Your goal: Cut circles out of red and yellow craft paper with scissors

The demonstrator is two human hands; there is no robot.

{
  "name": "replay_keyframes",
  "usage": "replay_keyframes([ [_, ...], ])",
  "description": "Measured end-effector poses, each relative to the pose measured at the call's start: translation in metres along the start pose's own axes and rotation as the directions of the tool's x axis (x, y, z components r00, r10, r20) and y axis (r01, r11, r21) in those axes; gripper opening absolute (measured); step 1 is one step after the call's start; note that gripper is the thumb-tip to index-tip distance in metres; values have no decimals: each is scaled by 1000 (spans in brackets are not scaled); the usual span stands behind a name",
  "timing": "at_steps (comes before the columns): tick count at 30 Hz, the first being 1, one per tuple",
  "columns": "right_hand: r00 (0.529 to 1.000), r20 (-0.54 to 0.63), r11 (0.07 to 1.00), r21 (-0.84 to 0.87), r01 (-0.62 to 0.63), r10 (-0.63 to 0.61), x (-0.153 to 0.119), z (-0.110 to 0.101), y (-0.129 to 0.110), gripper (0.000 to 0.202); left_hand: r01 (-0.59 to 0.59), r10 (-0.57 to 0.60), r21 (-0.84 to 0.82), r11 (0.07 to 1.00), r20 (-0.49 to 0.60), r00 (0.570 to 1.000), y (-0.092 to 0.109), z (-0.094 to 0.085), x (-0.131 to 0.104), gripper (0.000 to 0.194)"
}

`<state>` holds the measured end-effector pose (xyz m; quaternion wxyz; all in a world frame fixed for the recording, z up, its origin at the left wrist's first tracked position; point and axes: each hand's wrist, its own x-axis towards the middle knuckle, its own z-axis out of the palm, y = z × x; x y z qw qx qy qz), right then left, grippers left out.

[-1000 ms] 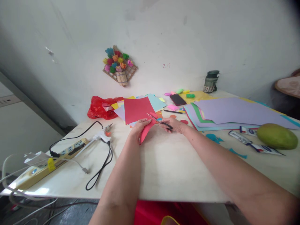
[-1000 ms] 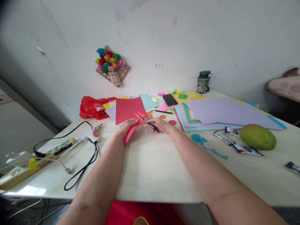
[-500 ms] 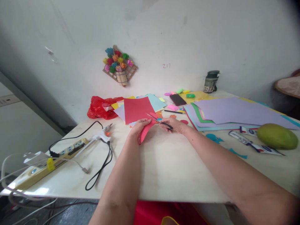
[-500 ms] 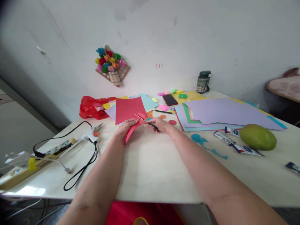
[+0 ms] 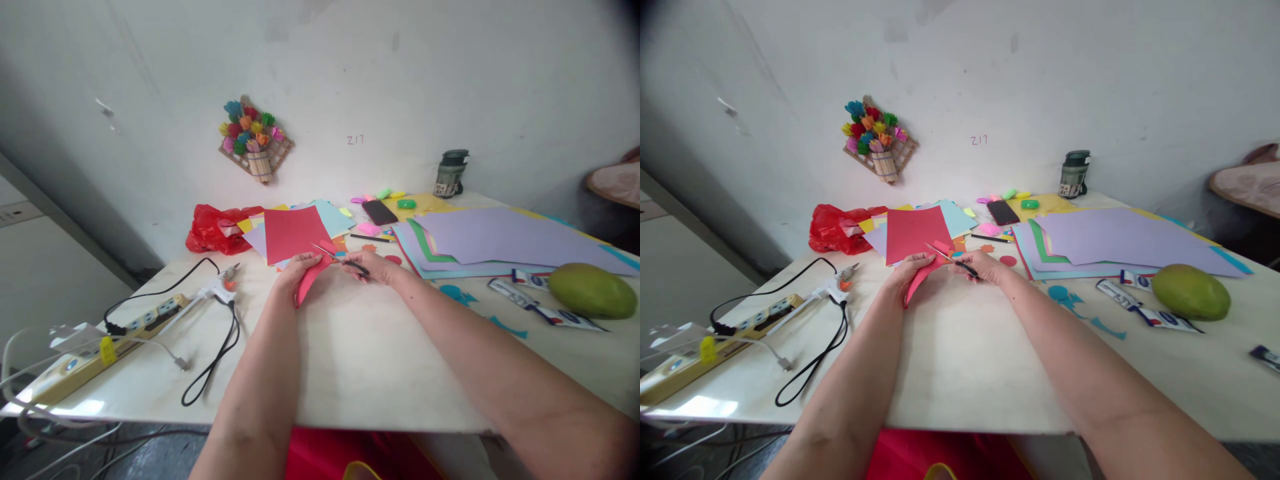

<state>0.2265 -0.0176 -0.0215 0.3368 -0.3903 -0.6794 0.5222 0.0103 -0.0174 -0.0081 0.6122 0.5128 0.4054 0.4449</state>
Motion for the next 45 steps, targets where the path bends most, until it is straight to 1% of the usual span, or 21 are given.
replay_keyframes([
  [3, 1000, 14, 998, 61, -10, 10, 0, 0, -1, 30, 5, -5, 3, 1000, -7, 1000, 1, 0, -1, 29],
  [9, 999, 26, 997, 72, -32, 30, 0, -1, -1, 29, -15, 14, -23, 1000, -30, 999, 0, 1, 1, 24],
  [11, 999, 18, 996, 79, -38, 37, -1, -1, -2, 29, 4, -11, -87, 996, -81, 997, 0, 2, 2, 24],
  [13, 999, -8, 996, 77, -33, 34, -2, 0, -2, 29, 54, -76, -191, 980, -112, 991, 2, 2, 3, 24],
  [14, 999, -21, 996, 80, -34, 35, -2, 0, -3, 29, 90, -115, -236, 968, -95, 989, 3, 2, 3, 25],
  [15, 999, -35, 995, 87, -37, 40, -2, 0, -3, 30, 124, -143, -268, 955, -54, 988, 4, 1, 4, 26],
  [17, 996, -72, 993, 108, -51, 59, -2, 2, -5, 30, 166, -157, -305, 938, 54, 986, 5, 0, 4, 26],
  [19, 990, -122, 991, 123, -62, 77, -2, 4, -7, 29, 165, -127, -344, 924, 131, 983, 5, -2, 5, 28],
  [23, 982, -178, 990, 136, -43, 67, -2, 8, -10, 28, 109, -32, -416, 903, 187, 982, 4, -3, 5, 42],
  [25, 981, -186, 989, 145, -31, 58, -2, 9, -9, 29, 101, -13, -422, 901, 208, 978, 3, -3, 5, 42],
  [27, 979, -196, 987, 158, -27, 58, -1, 10, -9, 31, 53, 26, -421, 906, 181, 983, 2, -1, 5, 36],
  [29, 976, -211, 984, 175, -22, 59, 0, 11, -9, 32, -43, 95, -397, 917, 114, 989, -1, 3, 6, 31],
  [31, 969, -238, 982, 189, -12, 58, 0, 12, -10, 33, -62, 98, -342, 937, 89, 991, -5, 10, 7, 27],
  [33, 963, -265, 982, 189, -2, 53, 1, 15, -10, 32, -62, 97, -322, 945, 93, 991, -9, 18, 8, 23],
  [35, 955, -290, 985, 175, -2, 53, 3, 17, -10, 32, -87, 118, -325, 942, 74, 990, -13, 26, 11, 27],
  [37, 950, -307, 988, 151, -13, 59, 5, 18, -8, 32, -116, 129, -340, 933, 16, 992, -16, 31, 15, 31],
  [39, 949, -310, 992, 124, -27, 64, 7, 19, -5, 33, -144, 116, -342, 929, -102, 988, -17, 33, 19, 28],
  [41, 953, -299, 994, 102, -27, 57, 8, 19, -3, 35, -144, 75, -338, 930, -208, 975, -18, 33, 22, 21],
  [42, 955, -291, 995, 97, -26, 54, 8, 20, -3, 35, -136, 53, -338, 931, -244, 968, -18, 33, 23, 17],
  [44, 958, -281, 994, 102, -30, 57, 8, 20, -4, 36, -123, 25, -343, 931, -276, 961, -17, 33, 23, 13],
  [45, 959, -278, 993, 112, -33, 63, 7, 20, -4, 36, -118, 21, -346, 931, -273, 962, -17, 32, 23, 11],
])
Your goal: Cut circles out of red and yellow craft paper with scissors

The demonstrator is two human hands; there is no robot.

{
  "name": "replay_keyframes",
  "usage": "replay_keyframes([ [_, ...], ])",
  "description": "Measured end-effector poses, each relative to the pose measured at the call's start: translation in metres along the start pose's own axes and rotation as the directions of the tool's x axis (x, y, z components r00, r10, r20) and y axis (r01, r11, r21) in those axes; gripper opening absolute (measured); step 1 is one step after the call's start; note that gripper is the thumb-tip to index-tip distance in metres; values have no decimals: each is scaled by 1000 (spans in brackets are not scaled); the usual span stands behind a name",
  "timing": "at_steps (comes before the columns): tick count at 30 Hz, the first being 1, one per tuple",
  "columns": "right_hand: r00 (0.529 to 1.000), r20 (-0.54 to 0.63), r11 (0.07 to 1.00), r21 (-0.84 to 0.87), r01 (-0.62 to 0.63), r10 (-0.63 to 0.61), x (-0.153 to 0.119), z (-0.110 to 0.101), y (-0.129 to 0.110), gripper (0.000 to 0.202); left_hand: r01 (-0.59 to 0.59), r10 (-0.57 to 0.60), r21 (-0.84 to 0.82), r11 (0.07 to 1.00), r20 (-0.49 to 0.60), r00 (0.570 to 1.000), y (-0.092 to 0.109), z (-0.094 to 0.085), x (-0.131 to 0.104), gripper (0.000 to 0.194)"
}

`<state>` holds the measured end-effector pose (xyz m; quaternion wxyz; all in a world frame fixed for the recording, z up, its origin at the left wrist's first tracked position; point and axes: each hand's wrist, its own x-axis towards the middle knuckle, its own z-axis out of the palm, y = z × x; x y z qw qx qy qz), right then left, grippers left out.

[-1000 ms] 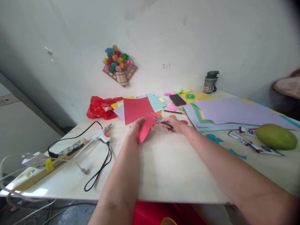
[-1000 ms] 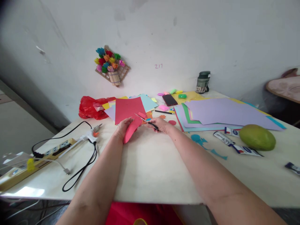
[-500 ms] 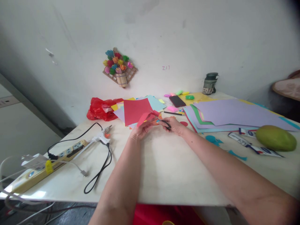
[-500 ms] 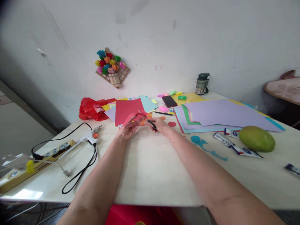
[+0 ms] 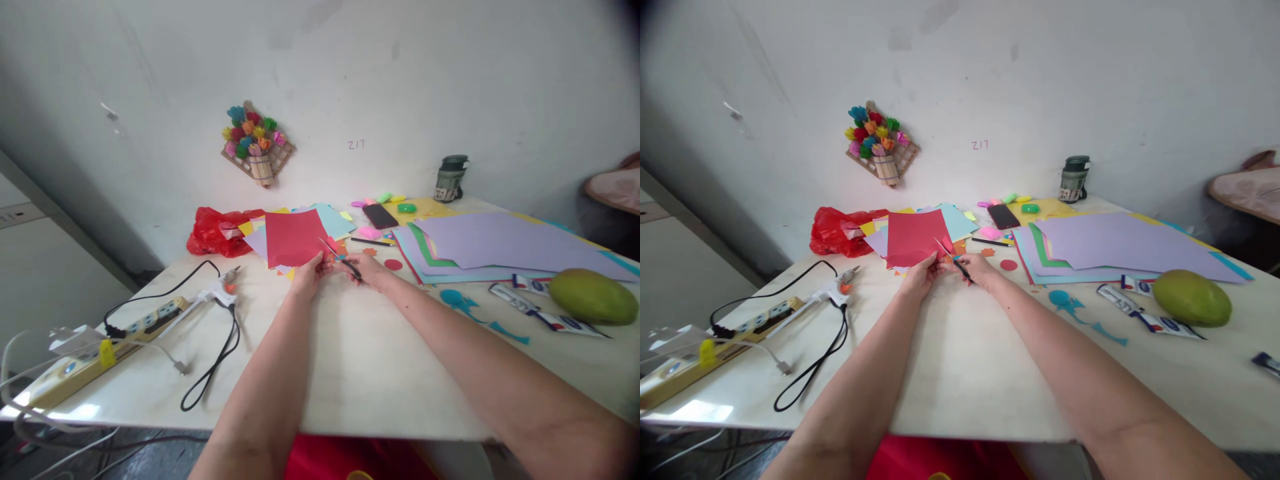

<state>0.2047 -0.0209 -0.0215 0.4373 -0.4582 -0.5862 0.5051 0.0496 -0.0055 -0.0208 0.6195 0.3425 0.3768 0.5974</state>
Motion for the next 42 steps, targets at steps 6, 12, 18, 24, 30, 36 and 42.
replay_keyframes([
  [6, 999, 21, 999, 38, -33, 32, -1, -1, -1, 35, 0, 0, 7, 1000, 26, 1000, 2, -1, -2, 10],
  [12, 997, 60, 995, 83, -53, 48, -7, -2, -8, 37, 26, -27, 5, 1000, 24, 999, 1, 1, -2, 10],
  [18, 996, 83, 996, 82, -35, 28, -11, -3, -14, 37, -19, 17, -84, 996, -25, 1000, 0, 7, -4, 5],
  [24, 996, 92, 996, 87, -2, -6, -10, -4, -12, 38, -10, 12, -70, 997, 24, 1000, -1, 5, -5, 6],
  [30, 996, 89, 998, 68, 15, -21, -9, -3, -11, 40, -25, 27, -24, 999, 79, 996, -3, 4, -4, 14],
  [36, 996, 91, 998, 66, 11, -17, -11, -3, -15, 39, -22, 22, -8, 1000, 67, 998, -2, 6, -5, 13],
  [42, 996, 87, 998, 63, 14, -20, -11, -3, -14, 41, -21, 23, -50, 999, 56, 998, -2, 8, -6, 10],
])
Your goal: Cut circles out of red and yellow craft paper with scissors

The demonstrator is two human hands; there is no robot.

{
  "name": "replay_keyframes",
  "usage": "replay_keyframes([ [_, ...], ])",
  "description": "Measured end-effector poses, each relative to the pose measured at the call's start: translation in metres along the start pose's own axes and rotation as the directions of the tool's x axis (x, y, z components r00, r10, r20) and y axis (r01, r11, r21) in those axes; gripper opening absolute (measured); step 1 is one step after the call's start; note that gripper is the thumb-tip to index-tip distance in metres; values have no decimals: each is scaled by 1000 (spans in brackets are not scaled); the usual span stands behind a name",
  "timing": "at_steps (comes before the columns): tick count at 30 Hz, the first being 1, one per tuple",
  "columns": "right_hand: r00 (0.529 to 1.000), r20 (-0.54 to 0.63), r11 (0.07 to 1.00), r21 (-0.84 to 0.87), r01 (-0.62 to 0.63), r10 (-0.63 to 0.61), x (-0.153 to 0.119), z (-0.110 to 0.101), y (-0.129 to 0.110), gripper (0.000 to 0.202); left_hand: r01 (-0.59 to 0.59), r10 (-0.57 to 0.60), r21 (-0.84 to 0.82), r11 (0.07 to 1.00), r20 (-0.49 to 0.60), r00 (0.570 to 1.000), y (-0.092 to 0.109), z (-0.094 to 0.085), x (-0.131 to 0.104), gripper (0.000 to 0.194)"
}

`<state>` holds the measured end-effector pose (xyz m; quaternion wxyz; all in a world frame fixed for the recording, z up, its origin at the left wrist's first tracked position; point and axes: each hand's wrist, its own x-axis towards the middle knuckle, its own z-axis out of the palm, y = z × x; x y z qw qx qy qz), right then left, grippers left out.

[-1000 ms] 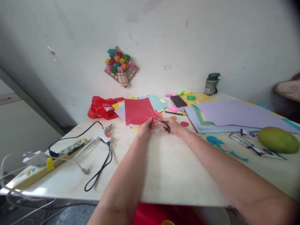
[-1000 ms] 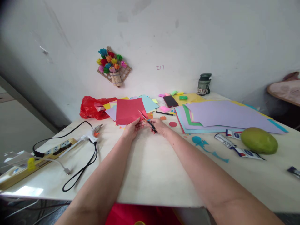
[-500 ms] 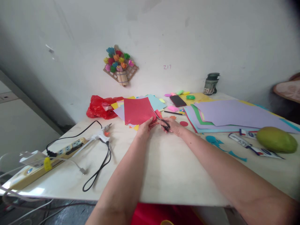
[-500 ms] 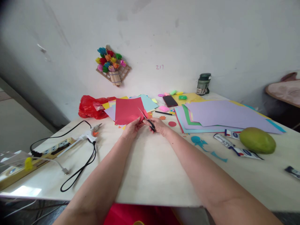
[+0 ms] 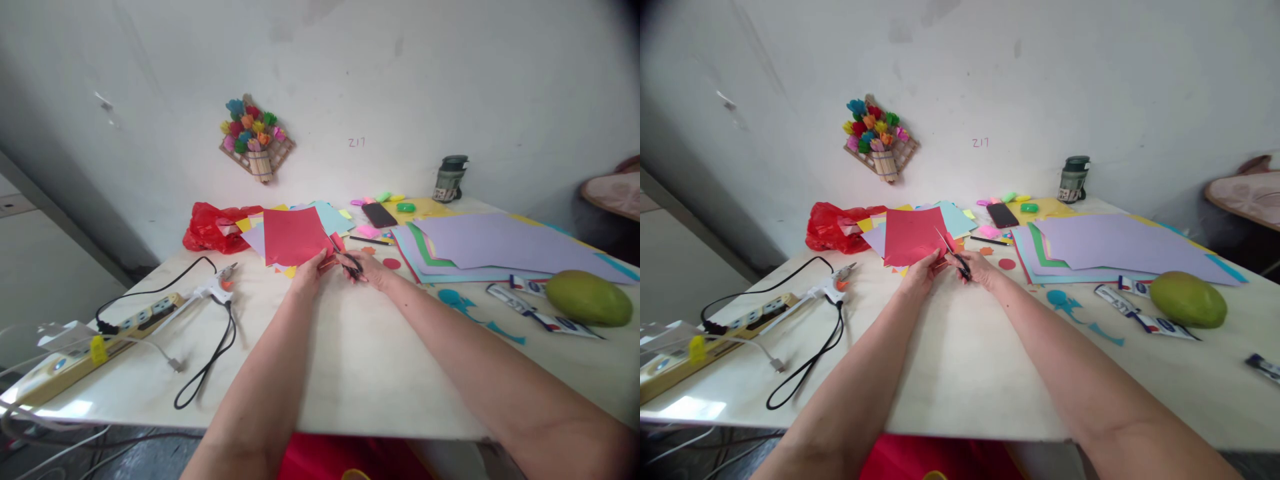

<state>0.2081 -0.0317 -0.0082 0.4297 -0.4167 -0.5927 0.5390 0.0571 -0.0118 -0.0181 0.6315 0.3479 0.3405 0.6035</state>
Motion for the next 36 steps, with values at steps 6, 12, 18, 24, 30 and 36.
replay_keyframes([
  [6, 1000, -2, 1000, 23, 6, -6, 2, -1, 4, 40, 8, -8, -7, 1000, -13, 1000, 0, 0, 1, 10],
  [12, 1000, -2, 998, 53, 16, -16, 5, -4, 11, 40, 21, -22, -31, 999, -21, 1000, -1, -1, 2, 8],
  [18, 1000, -11, 998, 67, 13, -12, 9, -5, 16, 38, 11, -12, -36, 999, -29, 999, -2, -2, 3, 12],
  [24, 1000, -26, 998, 65, 5, -4, 8, -4, 15, 35, 6, -8, -58, 998, -38, 999, -1, -2, 3, 8],
  [30, 1000, -19, 996, 85, -6, 8, 7, -4, 14, 37, 14, -15, -58, 998, -19, 1000, -1, -3, 3, 3],
  [36, 1000, -22, 996, 94, -12, 14, 6, -4, 12, 38, 21, -21, -43, 999, -6, 1000, -1, -4, 3, 3],
])
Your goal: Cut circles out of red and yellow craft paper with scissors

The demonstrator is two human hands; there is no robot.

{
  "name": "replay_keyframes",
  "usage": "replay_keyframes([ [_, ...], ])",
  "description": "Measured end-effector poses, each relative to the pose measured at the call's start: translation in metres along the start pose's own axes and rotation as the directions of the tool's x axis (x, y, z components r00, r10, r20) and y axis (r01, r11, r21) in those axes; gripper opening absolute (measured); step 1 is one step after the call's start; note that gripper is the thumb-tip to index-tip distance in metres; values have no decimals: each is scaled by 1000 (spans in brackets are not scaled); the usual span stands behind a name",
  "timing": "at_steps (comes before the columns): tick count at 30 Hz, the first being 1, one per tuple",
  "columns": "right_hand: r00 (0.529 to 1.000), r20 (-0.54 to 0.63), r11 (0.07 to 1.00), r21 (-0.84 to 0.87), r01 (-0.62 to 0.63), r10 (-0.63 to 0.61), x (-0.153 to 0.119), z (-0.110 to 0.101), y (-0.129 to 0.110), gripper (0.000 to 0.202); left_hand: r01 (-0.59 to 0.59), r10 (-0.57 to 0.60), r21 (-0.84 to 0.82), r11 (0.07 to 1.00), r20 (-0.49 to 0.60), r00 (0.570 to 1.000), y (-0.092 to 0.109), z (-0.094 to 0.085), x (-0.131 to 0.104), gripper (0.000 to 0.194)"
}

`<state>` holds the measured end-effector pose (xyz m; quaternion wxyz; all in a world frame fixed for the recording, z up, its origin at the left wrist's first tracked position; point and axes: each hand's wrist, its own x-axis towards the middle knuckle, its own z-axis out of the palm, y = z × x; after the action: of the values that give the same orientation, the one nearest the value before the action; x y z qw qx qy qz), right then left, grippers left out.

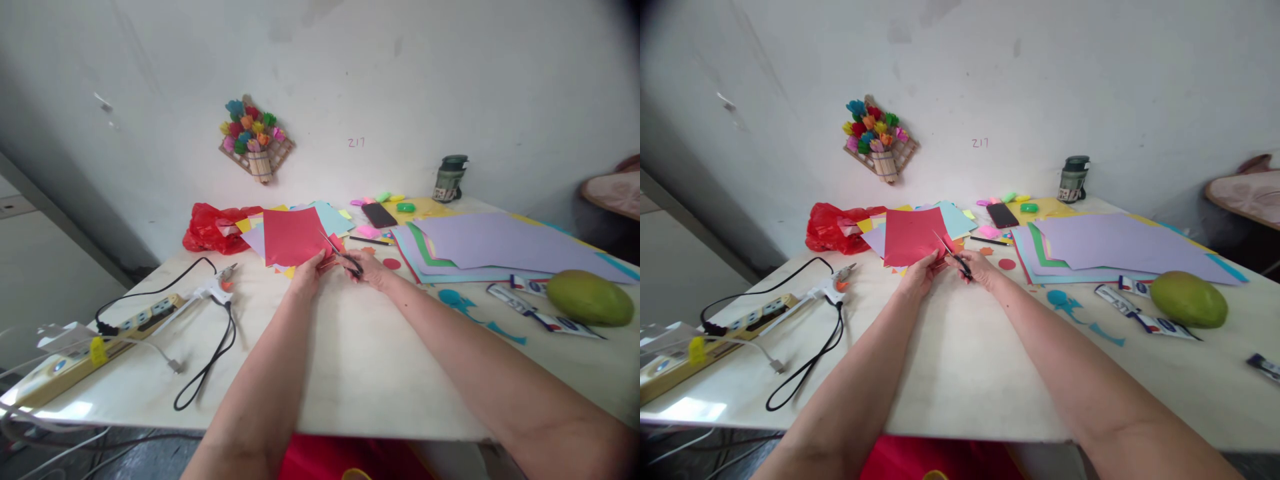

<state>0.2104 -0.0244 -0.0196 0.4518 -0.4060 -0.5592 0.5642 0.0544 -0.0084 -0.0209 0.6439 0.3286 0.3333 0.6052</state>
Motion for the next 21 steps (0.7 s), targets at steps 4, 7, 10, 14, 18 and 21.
replay_keyframes([
  [4, 1000, -7, 1000, -9, 2, -2, 0, 0, -1, 36, -2, 2, 6, 1000, -4, 1000, 0, -1, 0, 6],
  [7, 1000, -17, 1000, -15, -1, 1, 0, 1, -1, 37, -11, 11, 5, 1000, 0, 1000, 0, -2, 1, 7],
  [10, 1000, -14, 1000, -14, -2, 2, 0, 0, -1, 38, -25, 24, 9, 1000, 5, 1000, 0, -3, 1, 9],
  [14, 1000, -18, 1000, -20, -4, 3, 0, 0, 0, 39, -38, 39, 16, 999, -21, 999, 0, -1, 1, 11],
  [18, 1000, -13, 1000, -19, -2, 1, 1, 0, 0, 40, -46, 47, 7, 999, -45, 998, 0, 0, 0, 8],
  [21, 1000, -2, 999, -43, -2, 2, 0, 0, 0, 40, -52, 52, 5, 999, -58, 997, 0, 0, 0, 7],
])
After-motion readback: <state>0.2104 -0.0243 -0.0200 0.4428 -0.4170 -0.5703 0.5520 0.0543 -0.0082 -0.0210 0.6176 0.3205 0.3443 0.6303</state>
